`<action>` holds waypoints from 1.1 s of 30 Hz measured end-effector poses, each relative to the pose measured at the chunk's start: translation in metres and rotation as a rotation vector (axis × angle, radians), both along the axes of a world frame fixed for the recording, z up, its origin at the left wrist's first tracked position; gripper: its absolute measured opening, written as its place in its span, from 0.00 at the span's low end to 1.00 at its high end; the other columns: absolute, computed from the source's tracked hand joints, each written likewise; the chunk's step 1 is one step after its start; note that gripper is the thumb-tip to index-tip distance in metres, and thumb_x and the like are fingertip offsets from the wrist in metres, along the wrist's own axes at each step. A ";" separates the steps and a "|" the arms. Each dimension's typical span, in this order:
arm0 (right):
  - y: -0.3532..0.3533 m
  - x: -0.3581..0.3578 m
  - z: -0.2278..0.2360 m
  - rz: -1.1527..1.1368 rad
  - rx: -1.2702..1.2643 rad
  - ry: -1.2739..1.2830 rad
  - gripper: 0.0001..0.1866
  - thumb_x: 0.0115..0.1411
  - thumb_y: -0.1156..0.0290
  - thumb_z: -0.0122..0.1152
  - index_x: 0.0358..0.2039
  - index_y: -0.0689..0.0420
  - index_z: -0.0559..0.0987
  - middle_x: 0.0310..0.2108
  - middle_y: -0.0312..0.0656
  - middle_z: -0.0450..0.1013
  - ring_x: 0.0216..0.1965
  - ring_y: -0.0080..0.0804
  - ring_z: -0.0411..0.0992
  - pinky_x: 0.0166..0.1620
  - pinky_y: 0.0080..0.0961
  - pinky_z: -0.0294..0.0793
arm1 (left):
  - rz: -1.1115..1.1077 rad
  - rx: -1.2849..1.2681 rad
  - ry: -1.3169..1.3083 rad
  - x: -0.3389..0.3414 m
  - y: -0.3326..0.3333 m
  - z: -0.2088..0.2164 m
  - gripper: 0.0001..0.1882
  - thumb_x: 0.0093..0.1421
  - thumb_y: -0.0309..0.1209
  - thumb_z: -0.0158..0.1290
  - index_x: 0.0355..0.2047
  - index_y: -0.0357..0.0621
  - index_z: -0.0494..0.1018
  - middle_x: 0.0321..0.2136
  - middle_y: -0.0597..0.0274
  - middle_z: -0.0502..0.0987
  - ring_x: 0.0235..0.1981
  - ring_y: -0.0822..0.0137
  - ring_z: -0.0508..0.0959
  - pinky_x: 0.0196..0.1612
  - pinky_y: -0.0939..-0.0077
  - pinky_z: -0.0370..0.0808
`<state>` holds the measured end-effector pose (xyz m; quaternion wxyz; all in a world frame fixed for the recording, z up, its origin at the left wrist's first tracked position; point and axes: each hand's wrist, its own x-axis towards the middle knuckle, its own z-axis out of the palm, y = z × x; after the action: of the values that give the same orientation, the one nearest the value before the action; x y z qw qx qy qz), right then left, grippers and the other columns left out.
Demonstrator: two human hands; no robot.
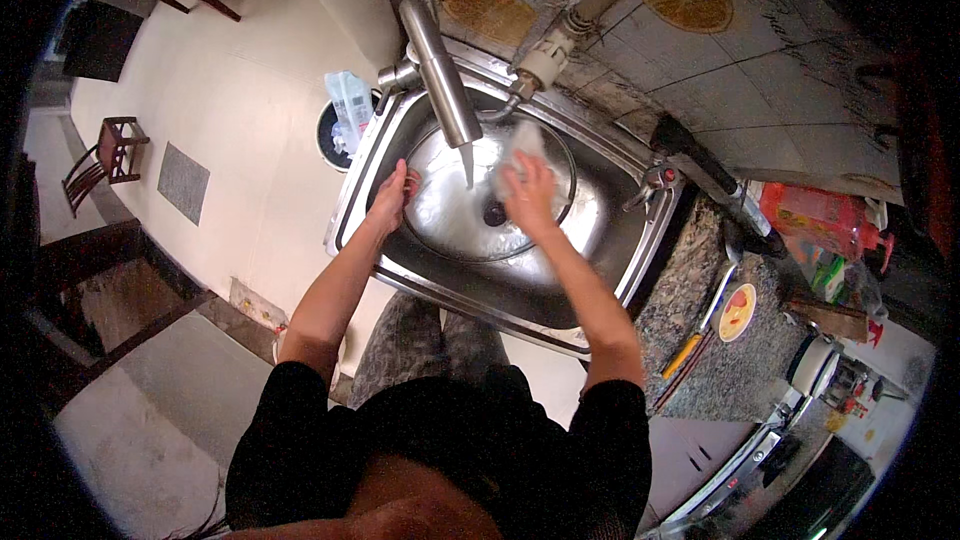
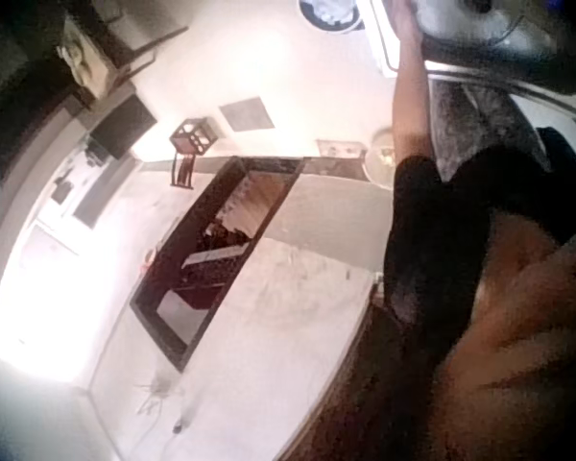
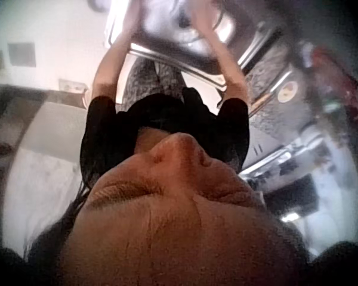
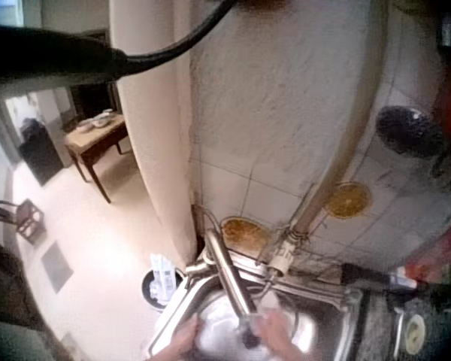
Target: The person washes a wooden cutting board, a kitchen knife, a wok, and a glass lid in a sink using a sponge and running water.
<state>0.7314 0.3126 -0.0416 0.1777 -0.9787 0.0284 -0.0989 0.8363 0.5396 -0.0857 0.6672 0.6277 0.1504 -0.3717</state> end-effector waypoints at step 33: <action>0.167 0.045 -0.048 -1.134 2.141 0.354 0.16 0.56 0.61 0.40 0.43 0.54 0.64 0.39 0.45 0.65 0.39 0.41 0.64 0.39 0.41 0.66 | 0.046 -0.141 -0.022 0.003 0.009 -0.022 0.30 0.54 0.54 0.38 0.41 0.36 0.64 0.37 0.56 0.68 0.41 0.71 0.66 0.46 0.77 0.60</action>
<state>0.7765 0.4796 -0.0898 0.8185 -0.1872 0.5413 0.0457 0.8391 0.5487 -0.1077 0.7199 0.5795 0.1307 -0.3589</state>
